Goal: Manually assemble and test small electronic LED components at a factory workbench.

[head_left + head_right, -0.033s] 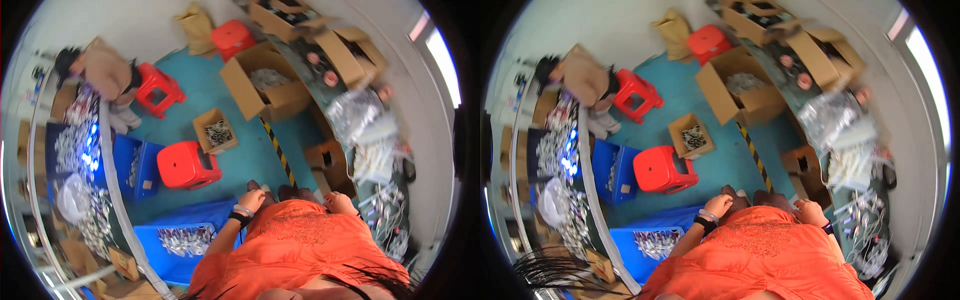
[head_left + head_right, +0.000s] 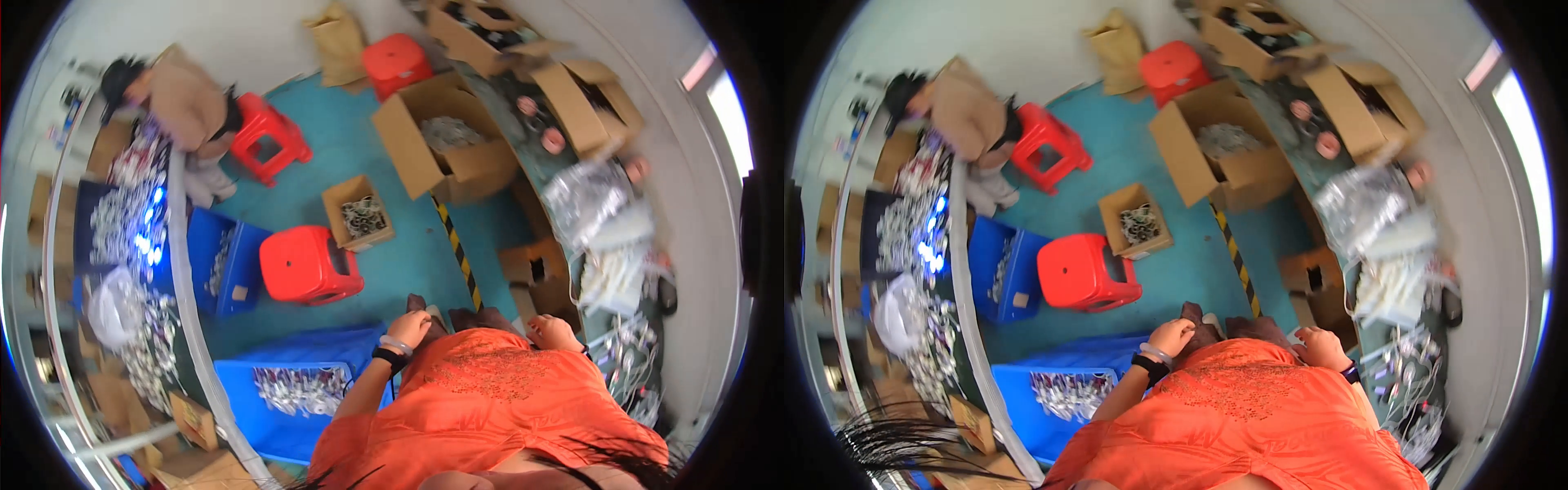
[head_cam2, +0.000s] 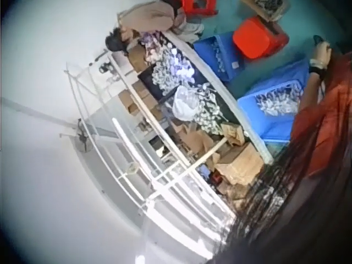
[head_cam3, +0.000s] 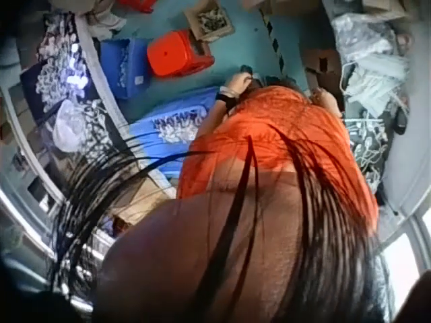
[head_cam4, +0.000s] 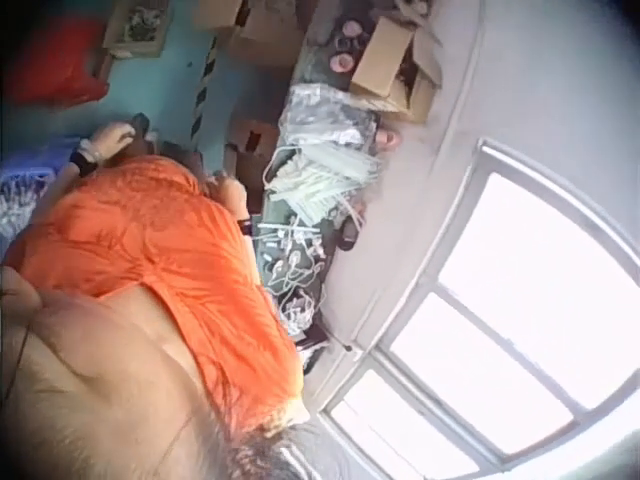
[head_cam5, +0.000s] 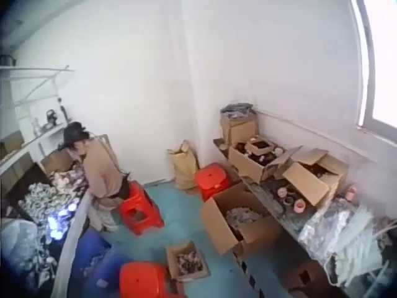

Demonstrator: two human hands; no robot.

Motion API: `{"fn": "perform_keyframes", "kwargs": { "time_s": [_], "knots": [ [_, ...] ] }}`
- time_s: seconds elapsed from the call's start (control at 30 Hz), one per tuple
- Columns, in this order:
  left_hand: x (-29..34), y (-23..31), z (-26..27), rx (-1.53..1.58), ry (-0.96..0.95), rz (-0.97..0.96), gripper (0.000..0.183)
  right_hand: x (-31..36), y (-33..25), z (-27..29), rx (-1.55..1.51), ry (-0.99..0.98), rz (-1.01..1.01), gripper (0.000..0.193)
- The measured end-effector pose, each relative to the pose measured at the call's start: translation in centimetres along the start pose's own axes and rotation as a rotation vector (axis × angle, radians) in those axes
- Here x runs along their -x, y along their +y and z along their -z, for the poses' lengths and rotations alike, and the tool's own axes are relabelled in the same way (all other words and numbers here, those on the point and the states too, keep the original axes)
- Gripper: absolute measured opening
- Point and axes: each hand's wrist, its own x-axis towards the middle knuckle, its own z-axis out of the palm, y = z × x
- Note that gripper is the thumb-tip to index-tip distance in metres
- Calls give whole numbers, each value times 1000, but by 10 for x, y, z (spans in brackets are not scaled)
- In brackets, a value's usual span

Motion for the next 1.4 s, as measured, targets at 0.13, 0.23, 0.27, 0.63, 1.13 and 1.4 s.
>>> {"fn": "perform_keyframes", "kwargs": {
  "time_s": [0.13,0.23,0.27,0.63,1.13,1.4],
  "knots": [
    [24,-40,21,177,305,135,20,-86,-47,24,214,-123,213,28],
    [42,-58,29,242,509,241,21,-161,-91,36,360,-232,408,28],
    [47,-59,33,251,559,318,21,-187,-106,37,416,-273,487,28],
    [61,-48,119,324,1012,757,21,-421,-283,54,566,-432,948,25],
    [115,-139,207,737,1246,808,25,-450,-482,-3,340,-1106,966,33],
    [230,-334,307,689,1643,690,19,-427,-679,-121,85,-1270,624,27]
  ]
}}
